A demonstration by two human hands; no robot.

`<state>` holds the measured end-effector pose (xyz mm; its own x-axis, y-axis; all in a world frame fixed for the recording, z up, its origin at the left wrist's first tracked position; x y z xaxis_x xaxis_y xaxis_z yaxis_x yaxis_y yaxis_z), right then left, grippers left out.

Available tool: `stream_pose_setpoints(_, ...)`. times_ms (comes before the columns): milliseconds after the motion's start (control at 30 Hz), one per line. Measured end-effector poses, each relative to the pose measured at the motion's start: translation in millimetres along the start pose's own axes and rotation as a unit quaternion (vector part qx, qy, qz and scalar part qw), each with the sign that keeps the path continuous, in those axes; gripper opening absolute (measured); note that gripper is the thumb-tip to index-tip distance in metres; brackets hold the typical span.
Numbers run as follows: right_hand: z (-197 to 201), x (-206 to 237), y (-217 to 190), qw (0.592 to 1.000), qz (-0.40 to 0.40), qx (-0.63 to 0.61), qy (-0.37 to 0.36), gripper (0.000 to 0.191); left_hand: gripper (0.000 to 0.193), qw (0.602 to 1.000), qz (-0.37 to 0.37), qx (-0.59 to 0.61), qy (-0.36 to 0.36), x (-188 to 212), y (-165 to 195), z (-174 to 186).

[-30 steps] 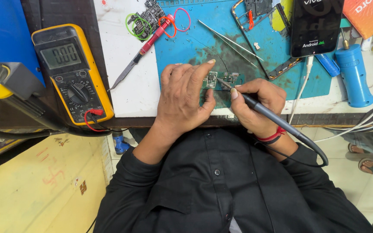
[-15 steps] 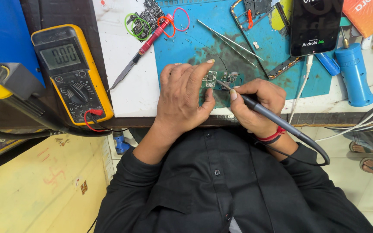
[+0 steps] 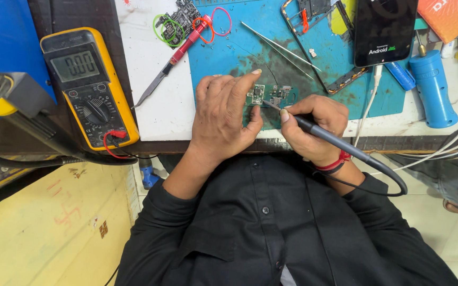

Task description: The person uses a soldering iron and tweezers to work on a small green circuit board placed on a blue mat. They apply solder to specific points on the board while stabilizing it with their other hand.

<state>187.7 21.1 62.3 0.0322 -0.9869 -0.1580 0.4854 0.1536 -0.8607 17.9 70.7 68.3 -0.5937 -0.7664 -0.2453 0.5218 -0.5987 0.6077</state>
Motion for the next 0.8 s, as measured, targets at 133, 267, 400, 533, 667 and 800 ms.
stream_pose_setpoints(133, 0.4, -0.5, 0.3, 1.0, 0.01, -0.002, -0.007, 0.012, 0.067, 1.0, 0.001, -0.002, 0.0, 0.5, -0.5, 0.0)
stream_pose_setpoints(267, 0.5, 3.4, 9.5, 0.999, -0.029, -0.034, 0.003, 0.012, 0.066, 1.0, -0.008, 0.01, 0.007, 0.5, -0.4, 2.3)
stream_pose_setpoints(400, 1.2, 13.6, 18.7, 0.997, -0.028, -0.069, 0.037, 0.012, 0.055, 0.998, 0.001, 0.055, 0.028, 1.3, -3.1, 10.8)
stream_pose_setpoints(533, 5.1, 29.1, 31.3, 0.99, -0.014, -0.107, 0.089, 0.013, 0.039, 0.999, 0.006, 0.031, 0.015, -10.7, -7.9, 17.7)
stream_pose_setpoints(667, 11.9, 44.1, 57.0, 0.948, -0.044, -0.246, 0.198, 0.022, 0.043, 0.988, -0.051, -0.148, -0.013, -42.8, -8.5, 11.1)
stream_pose_setpoints(800, 13.3, 45.4, 64.4, 0.937, -0.029, -0.271, 0.218, 0.024, 0.035, 0.97, -0.11, -0.214, -0.045, -67.5, -13.6, -5.6)
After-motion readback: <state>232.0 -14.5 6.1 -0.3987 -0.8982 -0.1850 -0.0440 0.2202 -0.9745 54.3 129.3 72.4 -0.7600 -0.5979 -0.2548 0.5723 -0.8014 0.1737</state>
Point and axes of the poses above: each hand's wrist, its own x-axis away from the middle knuckle, its own z-axis out of the back of the hand, y = z × x, the point moved 8 cm from there along -x, towards the middle knuckle, and after that the axes turned 8 degrees about -y, right-handed, at the moved point
